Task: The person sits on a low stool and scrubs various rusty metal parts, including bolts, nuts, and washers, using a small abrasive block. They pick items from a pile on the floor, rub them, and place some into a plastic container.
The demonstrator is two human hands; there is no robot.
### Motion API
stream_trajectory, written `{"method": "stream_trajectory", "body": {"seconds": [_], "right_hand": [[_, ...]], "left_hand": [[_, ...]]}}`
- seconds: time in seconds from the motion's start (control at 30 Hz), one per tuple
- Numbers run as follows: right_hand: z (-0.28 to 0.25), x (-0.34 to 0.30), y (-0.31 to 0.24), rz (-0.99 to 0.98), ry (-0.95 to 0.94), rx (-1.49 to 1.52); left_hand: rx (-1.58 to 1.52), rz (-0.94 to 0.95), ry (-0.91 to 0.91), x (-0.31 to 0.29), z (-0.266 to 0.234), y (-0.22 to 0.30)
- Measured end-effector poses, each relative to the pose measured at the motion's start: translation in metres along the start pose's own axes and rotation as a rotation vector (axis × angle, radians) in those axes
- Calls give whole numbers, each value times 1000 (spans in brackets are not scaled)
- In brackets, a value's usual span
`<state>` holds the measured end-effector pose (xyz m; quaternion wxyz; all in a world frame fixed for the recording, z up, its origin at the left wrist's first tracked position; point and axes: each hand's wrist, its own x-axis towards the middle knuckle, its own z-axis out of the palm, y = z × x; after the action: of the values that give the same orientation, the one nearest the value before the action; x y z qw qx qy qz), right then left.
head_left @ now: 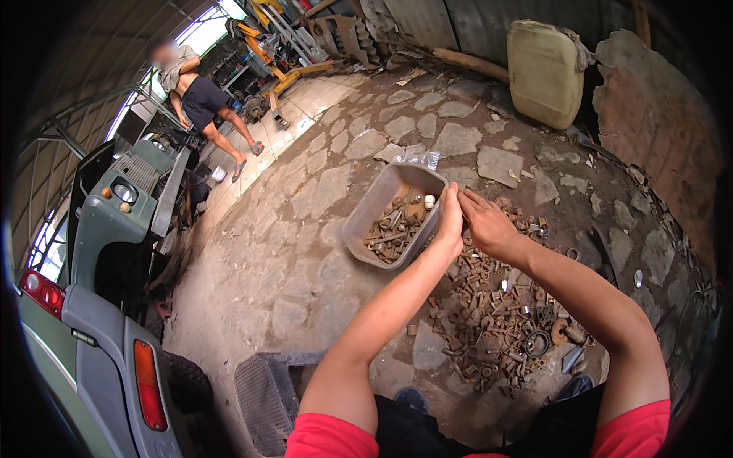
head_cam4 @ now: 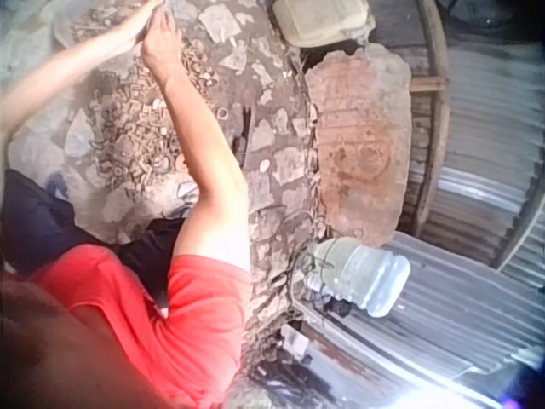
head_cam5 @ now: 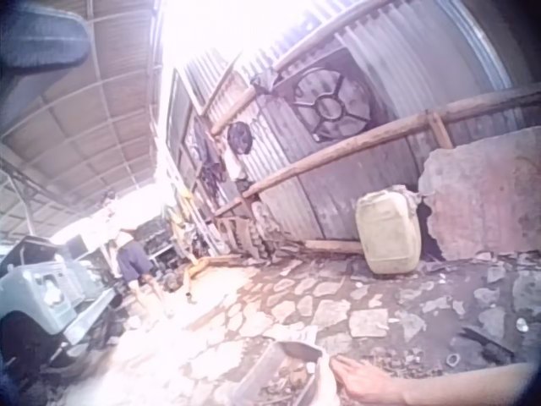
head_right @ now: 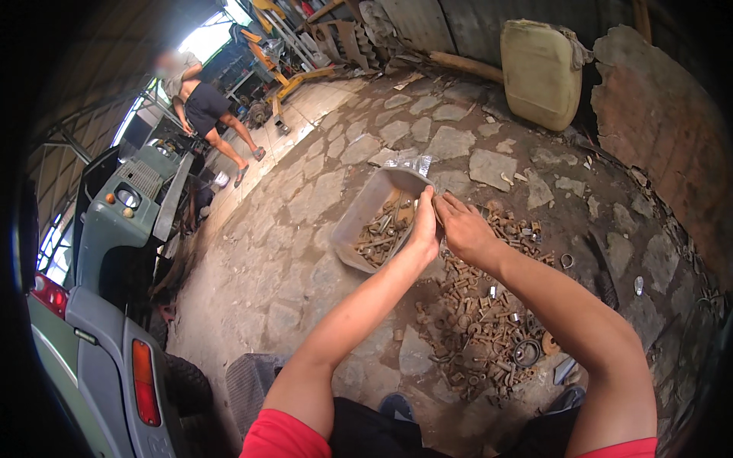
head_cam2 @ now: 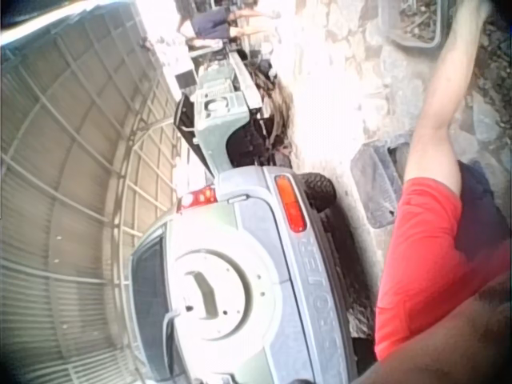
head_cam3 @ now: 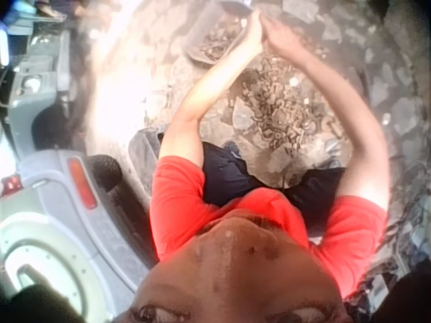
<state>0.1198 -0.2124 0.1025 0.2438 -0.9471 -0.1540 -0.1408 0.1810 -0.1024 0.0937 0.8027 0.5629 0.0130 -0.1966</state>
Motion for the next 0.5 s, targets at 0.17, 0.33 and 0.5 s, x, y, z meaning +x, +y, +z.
{"method": "stream_trajectory", "body": {"seconds": [0.17, 0.33, 0.5], "right_hand": [[-4, -4, -4, 93, -49, -32], [1, 2, -2, 14, -34, 40], [2, -5, -2, 67, -10, 22]], "left_hand": [[64, 29, 41, -3, 9, -6], [73, 48, 15, 1, -3, -9], [135, 33, 23, -7, 10, 3]]}}
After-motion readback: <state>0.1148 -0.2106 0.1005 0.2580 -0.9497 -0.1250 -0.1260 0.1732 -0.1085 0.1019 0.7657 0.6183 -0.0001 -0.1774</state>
